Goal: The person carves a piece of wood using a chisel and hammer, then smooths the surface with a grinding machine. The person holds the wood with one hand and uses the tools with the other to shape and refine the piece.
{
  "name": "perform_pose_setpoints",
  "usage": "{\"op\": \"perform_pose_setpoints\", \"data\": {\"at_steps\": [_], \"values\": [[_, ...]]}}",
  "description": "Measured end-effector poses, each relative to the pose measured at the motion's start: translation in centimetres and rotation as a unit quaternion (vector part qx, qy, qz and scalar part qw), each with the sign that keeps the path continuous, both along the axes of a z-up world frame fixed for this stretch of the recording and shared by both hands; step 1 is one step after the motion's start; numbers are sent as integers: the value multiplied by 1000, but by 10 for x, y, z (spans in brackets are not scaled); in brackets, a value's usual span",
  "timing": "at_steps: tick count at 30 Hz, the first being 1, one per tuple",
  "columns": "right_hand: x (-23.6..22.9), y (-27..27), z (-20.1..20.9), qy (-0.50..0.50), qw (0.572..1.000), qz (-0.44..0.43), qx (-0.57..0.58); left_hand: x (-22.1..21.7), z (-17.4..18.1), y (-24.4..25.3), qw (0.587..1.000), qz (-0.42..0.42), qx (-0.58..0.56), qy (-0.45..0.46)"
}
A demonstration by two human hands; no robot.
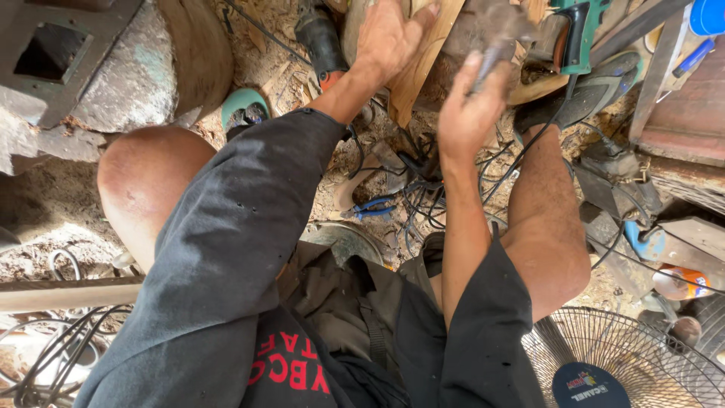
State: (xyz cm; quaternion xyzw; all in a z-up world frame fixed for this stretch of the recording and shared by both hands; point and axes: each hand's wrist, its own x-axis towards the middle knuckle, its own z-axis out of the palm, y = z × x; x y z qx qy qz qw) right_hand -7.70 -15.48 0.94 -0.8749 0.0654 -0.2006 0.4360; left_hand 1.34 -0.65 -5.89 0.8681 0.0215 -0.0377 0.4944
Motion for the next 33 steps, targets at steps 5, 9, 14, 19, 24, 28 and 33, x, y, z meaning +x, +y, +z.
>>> {"op": "perform_pose_setpoints", "data": {"at_steps": [5, 9, 14, 19, 24, 28, 33], "values": [[14, 2, -6, 126, 991, 26, 28, 5, 1, 1, 999, 5, -24, -22], [-3, -1, -7, 25, 998, 11, 63, -15, -3, -3, 993, -3, -5, -114], [8, 3, -2, 66, 998, 11, 2, 2, 7, -1, 1000, 2, 2, 4], [-1, -2, 3, 165, 986, 6, -12, -8, 4, -6, 1000, -5, -13, -26], [-5, 5, -2, 6, 1000, -16, 21, -10, -8, -4, 998, 17, 10, -53], [7, 4, 7, 101, 995, 2, -27, 4, 5, -7, 999, 14, -2, -47], [-7, 1, 7, 218, 976, 16, 2, -22, 15, -3, 999, -31, 38, 10]]}}
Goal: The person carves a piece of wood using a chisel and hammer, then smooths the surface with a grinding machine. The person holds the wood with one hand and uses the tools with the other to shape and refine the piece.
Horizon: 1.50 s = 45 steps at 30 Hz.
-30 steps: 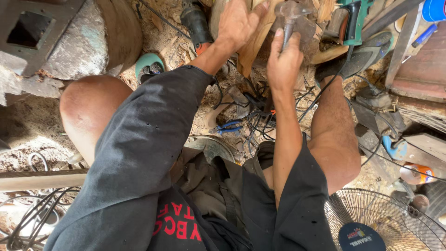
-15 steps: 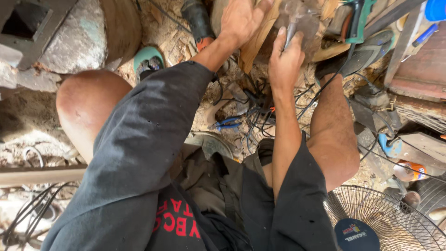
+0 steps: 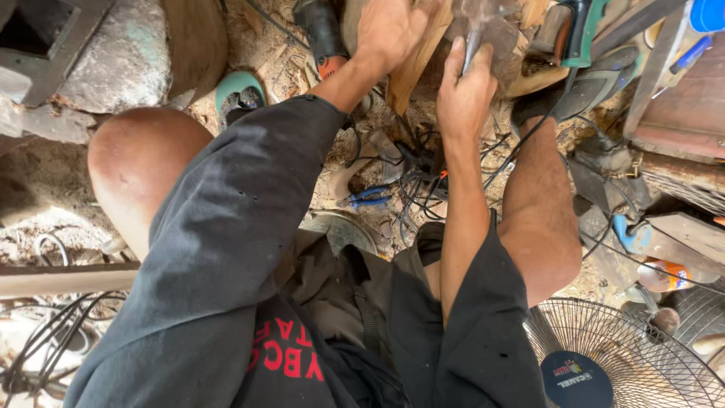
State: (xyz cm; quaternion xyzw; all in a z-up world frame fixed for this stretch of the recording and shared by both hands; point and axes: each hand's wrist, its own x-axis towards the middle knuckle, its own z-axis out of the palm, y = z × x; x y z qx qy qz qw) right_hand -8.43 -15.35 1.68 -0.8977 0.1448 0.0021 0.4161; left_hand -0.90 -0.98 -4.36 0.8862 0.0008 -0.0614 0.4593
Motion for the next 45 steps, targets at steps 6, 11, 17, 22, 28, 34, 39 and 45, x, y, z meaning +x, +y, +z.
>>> {"op": "perform_pose_setpoints", "data": {"at_steps": [6, 11, 17, 22, 28, 34, 39, 45], "values": [[5, -5, -26, -125, 991, -16, -47, 8, -25, 1, 998, 30, -20, -46], [14, -10, -11, -116, 982, -20, 148, 40, -17, 7, 975, -35, -184, -118], [13, -3, 11, 1, 948, -74, 309, 0, 37, 5, 948, -85, -291, 94], [-1, 8, -9, -39, 902, 1, 430, -23, 43, -12, 902, -6, -400, 162], [-4, 1, -34, -43, 983, 9, 178, -1, 27, -3, 883, 69, -419, 202], [-2, -12, -15, 37, 952, -119, 281, 6, 10, 24, 980, 74, -126, 135], [2, -14, 4, 24, 945, -145, 294, 13, -1, 29, 1000, 2, -23, -14], [4, -4, 7, -140, 990, -4, 17, 14, -3, 21, 999, 22, 35, -2]]}}
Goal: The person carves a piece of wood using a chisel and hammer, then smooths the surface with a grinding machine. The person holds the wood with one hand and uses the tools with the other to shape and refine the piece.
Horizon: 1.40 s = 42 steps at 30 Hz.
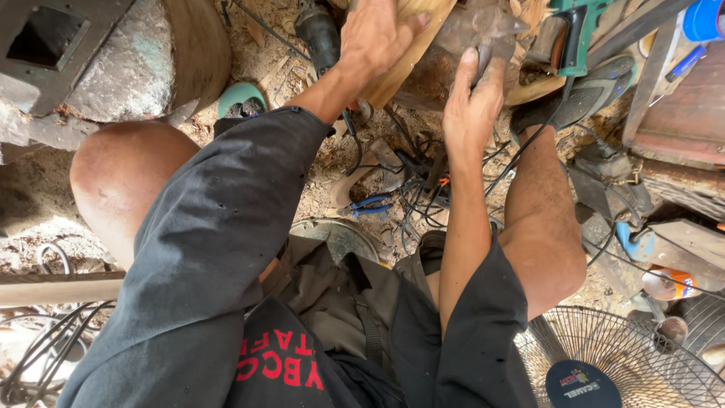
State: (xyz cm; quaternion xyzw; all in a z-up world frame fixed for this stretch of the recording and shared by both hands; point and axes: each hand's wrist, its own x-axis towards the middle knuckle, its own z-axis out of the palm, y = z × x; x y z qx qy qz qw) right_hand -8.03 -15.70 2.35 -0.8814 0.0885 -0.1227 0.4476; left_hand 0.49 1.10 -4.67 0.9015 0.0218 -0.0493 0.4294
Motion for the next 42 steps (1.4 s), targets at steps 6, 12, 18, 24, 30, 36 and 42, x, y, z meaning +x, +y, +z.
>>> {"op": "perform_pose_setpoints", "data": {"at_steps": [6, 12, 18, 24, 30, 36, 42], "values": [[11, -2, 3, -31, 999, 23, -2, 16, -8, 9, 977, -50, -206, 16], [11, -7, 3, 6, 998, -12, 67, 22, -30, 15, 937, -31, -254, 238], [11, -1, 6, -3, 998, 9, 66, 26, -55, 10, 990, -86, -30, -109], [14, 1, 6, 16, 1000, 4, -17, 25, -51, 7, 990, -109, -16, -90], [17, 4, 9, 18, 997, 35, -67, 21, -20, 1, 995, -82, 46, 30], [27, 9, 4, 67, 985, 78, -140, 11, 3, -3, 997, -51, 7, -65], [23, 5, -9, 31, 997, 16, -71, 7, 6, -1, 998, -64, -18, -23]]}}
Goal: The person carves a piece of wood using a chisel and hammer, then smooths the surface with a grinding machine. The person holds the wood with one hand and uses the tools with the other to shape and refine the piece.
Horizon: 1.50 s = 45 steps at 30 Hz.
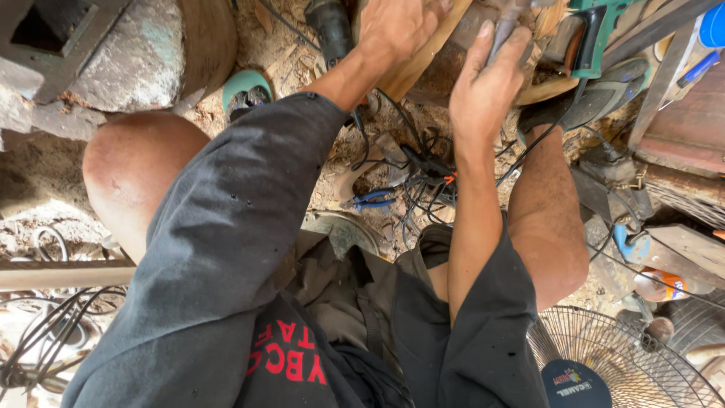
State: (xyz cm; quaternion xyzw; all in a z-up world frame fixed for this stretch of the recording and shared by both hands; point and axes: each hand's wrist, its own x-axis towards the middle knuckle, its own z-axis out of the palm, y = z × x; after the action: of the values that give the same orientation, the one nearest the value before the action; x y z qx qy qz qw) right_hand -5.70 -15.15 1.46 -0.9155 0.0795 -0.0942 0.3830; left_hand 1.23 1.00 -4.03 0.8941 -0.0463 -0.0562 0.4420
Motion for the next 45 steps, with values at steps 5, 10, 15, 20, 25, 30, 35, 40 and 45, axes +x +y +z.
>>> {"op": "perform_pose_setpoints", "data": {"at_steps": [5, 10, 15, 20, 25, 30, 35, 40, 45], "values": [[14, 3, 2, 104, 994, 7, -29, 13, 13, 0, 998, 50, -4, -26], [-2, 4, 2, 88, 996, 8, -3, -3, 1, 2, 1000, 18, -8, -13], [4, 4, 8, -22, 999, 7, -34, 12, -2, -1, 996, 55, -7, -74], [8, 10, 12, 35, 998, -8, -56, 11, 7, 2, 999, 8, 40, 34], [-9, 0, -1, 63, 997, 10, -38, -7, -15, 0, 995, -14, 94, 14], [5, 4, -9, 66, 998, -10, 20, 6, -21, 16, 997, -7, 39, -69], [7, 2, 7, 10, 999, -13, -29, 18, 18, 1, 998, 57, 28, -13], [2, -4, 14, 14, 1000, -27, 4, 3, 24, 2, 995, 18, 60, 71], [1, 2, 14, 148, 989, 2, -21, 3, 25, -5, 994, 19, 25, 101]]}}
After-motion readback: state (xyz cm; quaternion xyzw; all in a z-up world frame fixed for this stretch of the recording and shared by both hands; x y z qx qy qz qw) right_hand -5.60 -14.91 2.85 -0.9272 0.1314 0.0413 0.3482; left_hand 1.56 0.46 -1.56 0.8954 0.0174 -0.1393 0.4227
